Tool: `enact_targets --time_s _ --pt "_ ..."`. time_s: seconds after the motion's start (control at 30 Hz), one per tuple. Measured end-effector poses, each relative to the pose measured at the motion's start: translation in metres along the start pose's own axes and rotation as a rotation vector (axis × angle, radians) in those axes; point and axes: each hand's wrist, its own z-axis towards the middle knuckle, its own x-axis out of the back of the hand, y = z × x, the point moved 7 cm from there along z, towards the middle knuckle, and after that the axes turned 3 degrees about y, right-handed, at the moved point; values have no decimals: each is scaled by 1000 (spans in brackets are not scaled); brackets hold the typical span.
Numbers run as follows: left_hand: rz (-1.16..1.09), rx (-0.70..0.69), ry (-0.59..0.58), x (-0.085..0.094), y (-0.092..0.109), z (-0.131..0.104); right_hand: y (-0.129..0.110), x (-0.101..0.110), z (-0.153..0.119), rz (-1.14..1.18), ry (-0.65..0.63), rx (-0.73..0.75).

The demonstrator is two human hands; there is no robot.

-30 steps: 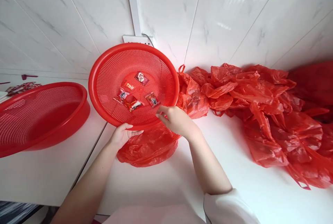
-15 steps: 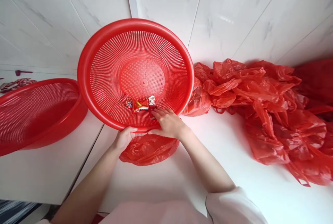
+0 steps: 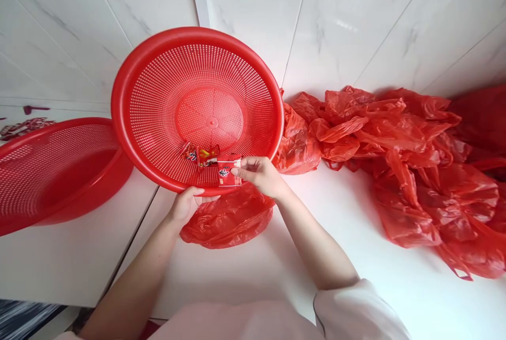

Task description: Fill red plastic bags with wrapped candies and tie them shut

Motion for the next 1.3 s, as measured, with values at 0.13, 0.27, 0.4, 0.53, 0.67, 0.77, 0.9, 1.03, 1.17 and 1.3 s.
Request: enact_targets --time_s 0.13,0.27,0.4,0.53,0.67,0.77,0.9,1.03,1.17,1.3 --pt "15 0 -12 1 -2 0 3 1 -1 67 1 -42" --pt "24 -9 -1 2 -2 0 5 3 1 139 53 -44" --pt "35 -14 -6 0 -3 0 12 0 3 400 143 -127" --pt "51 -3 -6 0 -4 0 13 -15 1 566 84 -213" --pt "58 14 7 0 -7 2 11 -27 -3 598 -12 -250" --pt "51 23 0 0 -9 2 13 -28 -4 564 -1 -217" --pt "49 27 -1 0 -9 2 11 -26 -3 445 50 -129" --pt "55 33 6 0 -8 1 -4 -23 -6 320 99 -5" --pt "43 33 -3 -1 -8 1 -10 -23 -7 283 88 24" --pt "49 50 6 0 -9 2 1 -20 -4 379 142 -20"
